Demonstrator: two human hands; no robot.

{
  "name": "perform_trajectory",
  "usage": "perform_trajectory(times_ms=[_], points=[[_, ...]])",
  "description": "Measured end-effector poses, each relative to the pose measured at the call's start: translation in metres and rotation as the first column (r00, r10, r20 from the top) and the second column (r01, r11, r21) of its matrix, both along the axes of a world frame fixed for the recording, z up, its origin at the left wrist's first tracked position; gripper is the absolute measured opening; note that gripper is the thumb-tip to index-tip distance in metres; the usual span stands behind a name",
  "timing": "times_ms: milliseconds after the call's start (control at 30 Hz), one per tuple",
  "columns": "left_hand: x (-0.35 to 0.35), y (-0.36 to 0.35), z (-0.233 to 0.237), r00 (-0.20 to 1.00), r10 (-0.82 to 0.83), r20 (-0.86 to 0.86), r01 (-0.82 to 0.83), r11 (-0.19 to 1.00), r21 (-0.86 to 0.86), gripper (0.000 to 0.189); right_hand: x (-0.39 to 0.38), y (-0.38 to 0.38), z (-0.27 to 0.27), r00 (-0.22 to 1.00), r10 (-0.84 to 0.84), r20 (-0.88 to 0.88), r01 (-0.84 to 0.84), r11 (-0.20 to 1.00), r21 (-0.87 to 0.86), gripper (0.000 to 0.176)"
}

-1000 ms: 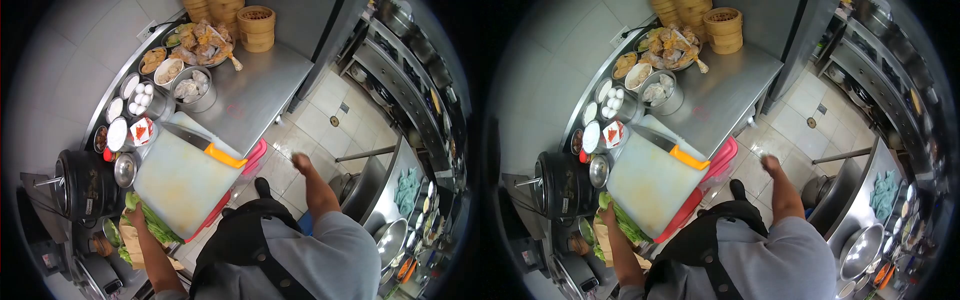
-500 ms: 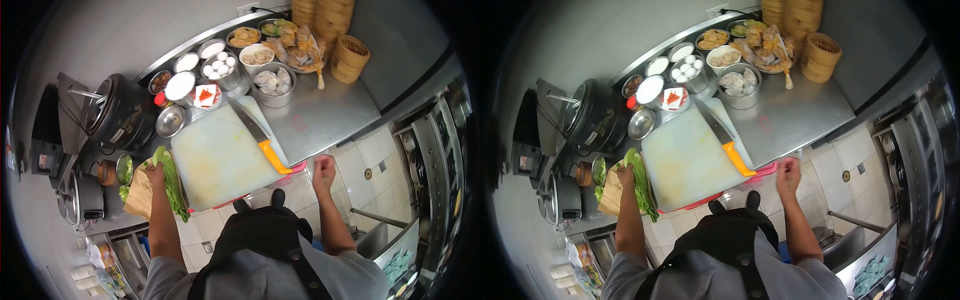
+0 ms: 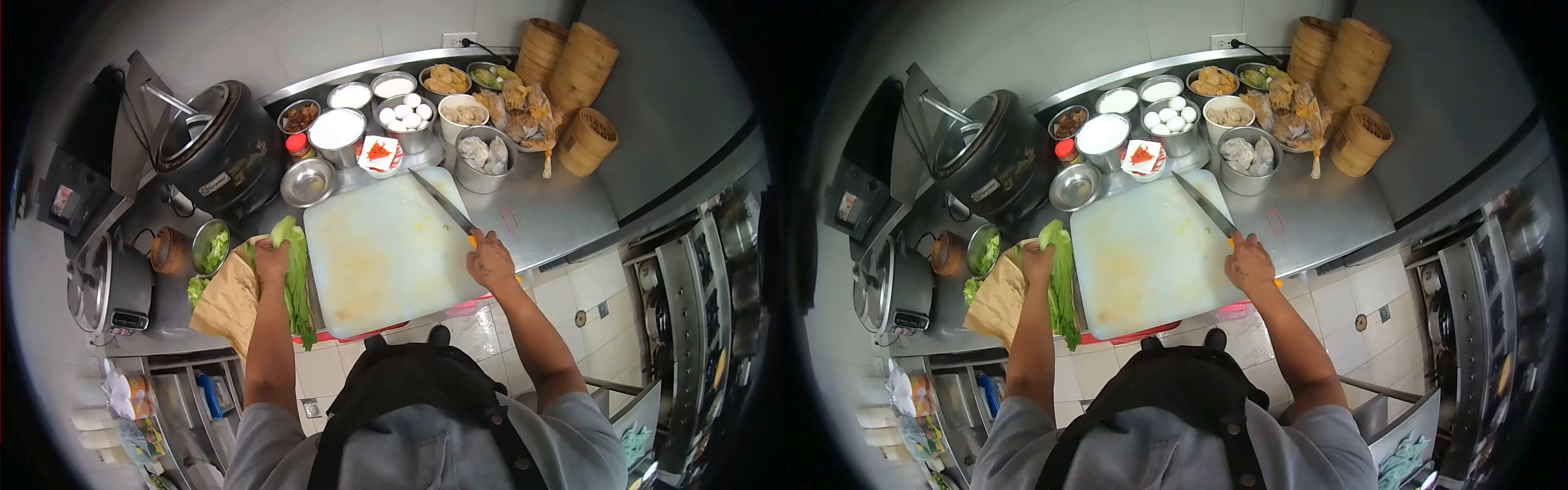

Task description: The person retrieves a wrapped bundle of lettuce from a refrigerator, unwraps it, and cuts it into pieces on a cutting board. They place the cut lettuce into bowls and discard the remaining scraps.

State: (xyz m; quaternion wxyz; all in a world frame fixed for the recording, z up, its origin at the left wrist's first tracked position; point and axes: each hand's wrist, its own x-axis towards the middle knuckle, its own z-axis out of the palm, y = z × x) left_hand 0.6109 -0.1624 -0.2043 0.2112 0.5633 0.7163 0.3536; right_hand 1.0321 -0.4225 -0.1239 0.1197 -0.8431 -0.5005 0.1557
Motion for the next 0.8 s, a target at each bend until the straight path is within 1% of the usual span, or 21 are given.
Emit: perform_trajectory(times_ms=[33, 100, 133, 167, 200, 233, 267, 300, 333, 367, 400, 433, 467, 500, 533, 567, 600, 633, 700, 733, 800], points=[[-0.006, 0.007, -0.015, 1.000, 0.005, 0.010, -0.005, 1.000, -0.004, 0.050, 0.002, -0.001, 0.003, 0.999, 0.048, 0.020, -0.049, 0.999, 0.008, 0.046], [-0.014, 0.021, -0.041, 0.996, -0.084, -0.019, 0.085, 0.994, 0.069, 0.059, 0.003, -0.001, 0.003, 0.994, 0.092, 0.062, -0.092, 0.996, 0.001, 0.044], [-0.002, 0.009, -0.021, 0.996, -0.083, -0.012, 0.084, 0.994, 0.066, 0.059, 0.003, -0.001, 0.002, 0.987, 0.132, 0.095, -0.132, 0.991, -0.004, 0.043], [0.022, -0.018, 0.025, 0.991, -0.011, -0.131, 0.027, 0.993, 0.118, 0.059, 0.002, -0.002, 0.005, 0.986, 0.133, 0.100, -0.132, 0.991, -0.009, 0.043], [0.037, -0.034, 0.054, 0.967, 0.065, -0.244, -0.022, 0.985, 0.174, 0.059, 0.000, -0.004, 0.010, 0.981, 0.175, 0.085, -0.170, 0.984, -0.063, 0.043], [0.037, -0.036, 0.055, 0.969, 0.063, -0.241, -0.023, 0.986, 0.167, 0.059, -0.002, -0.008, 0.016, 0.975, 0.214, 0.067, -0.205, 0.972, -0.117, 0.042], [0.036, -0.039, 0.055, 0.979, -0.056, -0.198, 0.114, 0.949, 0.295, 0.053, -0.003, -0.016, 0.023, 0.974, 0.215, 0.069, -0.205, 0.971, -0.125, 0.042], [0.034, -0.043, 0.055, 0.970, -0.177, -0.169, 0.234, 0.875, 0.423, 0.047, -0.005, -0.027, 0.031, 0.971, 0.238, 0.016, -0.236, 0.969, -0.078, 0.042], [0.037, -0.052, 0.061, 0.971, -0.174, -0.164, 0.229, 0.879, 0.419, 0.047, -0.005, -0.037, 0.034, 0.963, 0.265, -0.036, -0.267, 0.963, -0.029, 0.043], [0.044, -0.064, 0.066, 0.955, -0.255, -0.152, 0.297, 0.844, 0.447, 0.042, -0.001, -0.045, 0.028, 0.962, 0.270, -0.035, -0.271, 0.962, -0.036, 0.043], [0.051, -0.077, 0.070, 0.932, -0.334, -0.142, 0.360, 0.802, 0.476, 0.038, 0.005, -0.054, 0.019, 0.975, 0.217, -0.046, -0.212, 0.973, 0.085, 0.043], [0.057, -0.086, 0.070, 0.935, -0.328, -0.138, 0.353, 0.808, 0.472, 0.038, 0.007, -0.059, 0.014, 0.984, 0.166, -0.063, -0.150, 0.967, 0.204, 0.044], [0.063, -0.096, 0.071, 0.917, -0.396, -0.044, 0.378, 0.830, 0.411, 0.036, 0.009, -0.063, 0.010, 0.995, 0.093, -0.042, -0.082, 0.973, 0.215, 0.044], [0.068, -0.104, 0.070, 0.889, -0.454, 0.054, 0.409, 0.842, 0.351, 0.034, 0.007, -0.065, 0.009, 0.994, 0.098, -0.041, -0.087, 0.974, 0.210, 0.044], [0.070, -0.109, 0.065, 0.891, -0.450, 0.057, 0.405, 0.846, 0.348, 0.034, 0.004, -0.066, 0.007, 1.000, 0.013, -0.015, -0.011, 0.991, 0.137, 0.044], [0.072, -0.112, 0.057, 0.865, -0.501, -0.037, 0.481, 0.805, 0.347, 0.035, 0.001, -0.068, 0.005, 0.997, -0.069, 0.019, 0.068, 0.995, 0.066, 0.044], [0.074, -0.116, 0.049, 0.828, -0.545, -0.131, 0.554, 0.761, 0.338, 0.036, -0.009, -0.069, -0.003, 0.994, -0.079, 0.069, 0.079, 0.997, 0.002, 0.046], [0.078, -0.121, 0.041, 0.831, -0.542, -0.129, 0.551, 0.765, 0.334, 0.036, -0.025, -0.071, -0.005, 0.996, -0.076, 0.053, 0.078, 0.997, -0.029, 0.046], [0.084, -0.134, 0.028, 0.803, -0.571, -0.169, 0.596, 0.762, 0.255, 0.036, -0.073, -0.078, -0.002, 0.995, 0.097, 0.029, -0.097, 0.995, -0.007, 0.046], [0.086, -0.139, 0.028, 0.798, -0.582, -0.155, 0.602, 0.762, 0.237, 0.037, -0.077, -0.076, 0.006, 0.994, 0.103, 0.026, -0.103, 0.995, -0.006, 0.046], [0.086, -0.146, 0.025, 0.799, -0.583, -0.150, 0.601, 0.764, 0.235, 0.037, -0.083, -0.073, 0.016, 0.971, 0.183, -0.154, -0.182, 0.983, 0.015, 0.044]])
